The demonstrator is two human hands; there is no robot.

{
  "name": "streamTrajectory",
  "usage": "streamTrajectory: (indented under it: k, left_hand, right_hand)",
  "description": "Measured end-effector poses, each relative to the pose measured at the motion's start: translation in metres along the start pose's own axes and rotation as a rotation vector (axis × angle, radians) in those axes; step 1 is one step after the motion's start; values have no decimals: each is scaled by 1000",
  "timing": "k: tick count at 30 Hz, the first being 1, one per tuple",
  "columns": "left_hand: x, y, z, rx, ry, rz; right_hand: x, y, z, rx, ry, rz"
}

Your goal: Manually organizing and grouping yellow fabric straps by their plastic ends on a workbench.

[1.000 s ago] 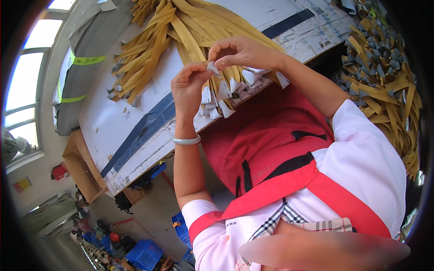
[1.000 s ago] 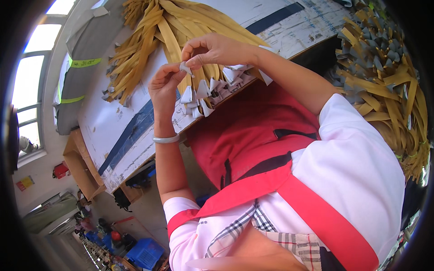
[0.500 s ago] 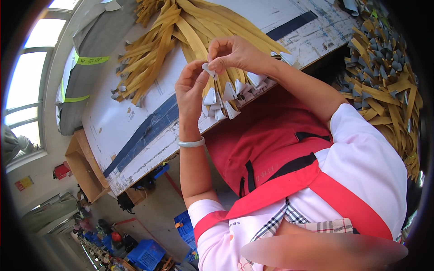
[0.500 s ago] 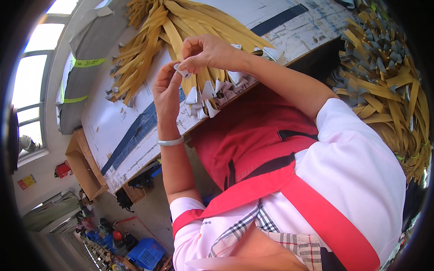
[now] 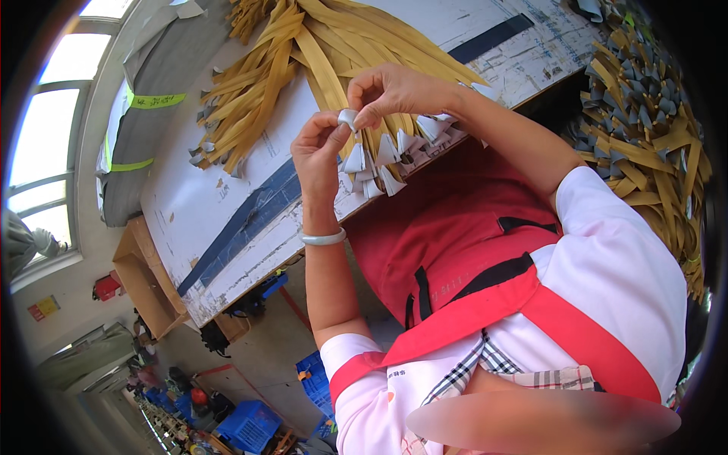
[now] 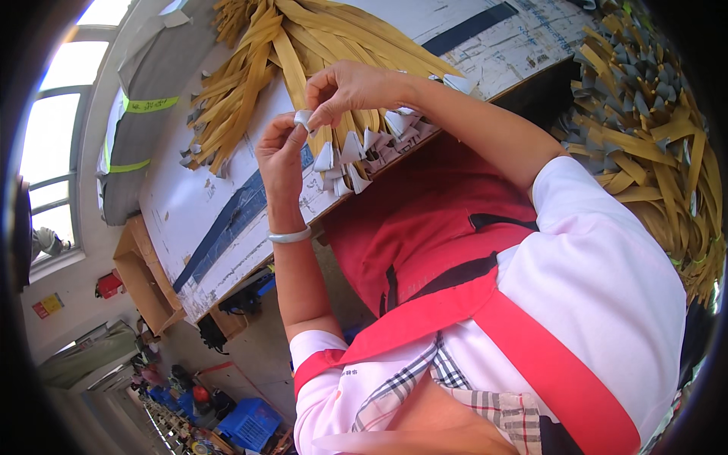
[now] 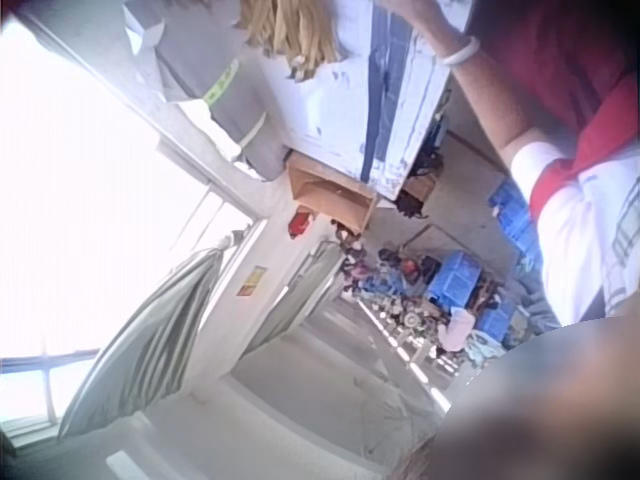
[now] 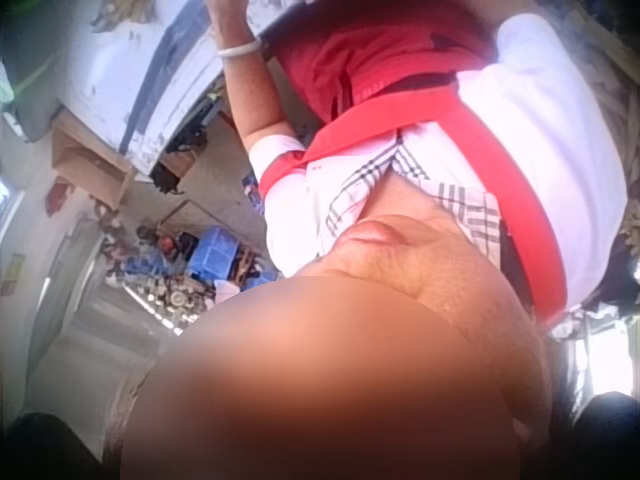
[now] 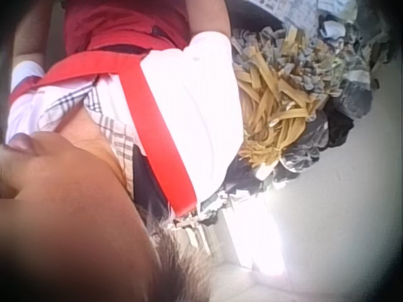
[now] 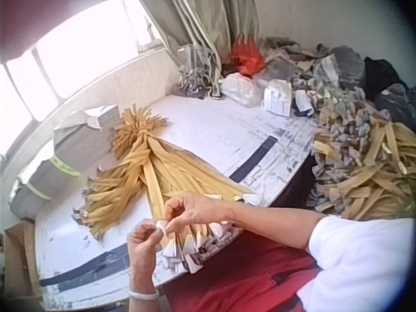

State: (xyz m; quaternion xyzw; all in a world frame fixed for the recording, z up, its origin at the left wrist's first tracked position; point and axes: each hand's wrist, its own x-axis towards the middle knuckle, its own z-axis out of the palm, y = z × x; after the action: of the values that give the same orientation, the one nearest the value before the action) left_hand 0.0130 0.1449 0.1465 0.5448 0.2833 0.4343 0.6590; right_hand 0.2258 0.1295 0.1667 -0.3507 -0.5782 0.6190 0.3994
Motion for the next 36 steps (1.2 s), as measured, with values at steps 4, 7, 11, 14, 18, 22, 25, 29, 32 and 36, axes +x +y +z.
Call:
streamTrajectory:
  k: [4, 7, 11, 14, 18, 22, 25, 29, 32, 36]
  left_hand:
    - [-1, 0, 5, 63, 63, 38]
    - [-5, -8, 15, 205, 196, 140]
    - [-13, -16, 33, 706, 380, 495]
    - [-19, -24, 32, 723, 335, 482]
    - [-17, 7, 33, 229, 208, 184]
    - [-14, 20, 4, 622, -18, 272]
    - [-17, 19, 2, 866, 47, 429]
    - [-29, 5, 7, 861, 50, 421]
    - [-33, 19, -28, 434, 420, 356]
    - [-41, 47, -83, 318, 753, 345]
  right_hand:
    - [-2, -2, 14, -53, 61, -15]
    - [1, -11, 21, -218, 146, -71]
    - [2, -3, 23, -524, 275, -196]
    - [-2, 11, 26, -768, 410, -383]
    - [-8, 30, 14, -574, 349, -502]
    - [-11, 18, 23, -272, 239, -390]
    - [-14, 13, 21, -49, 215, -100]
    - [-15, 27, 32, -223, 270, -191]
    - [-17, 24, 9, -101, 498, -85]
    - [-51, 29, -75, -619, 519, -163]
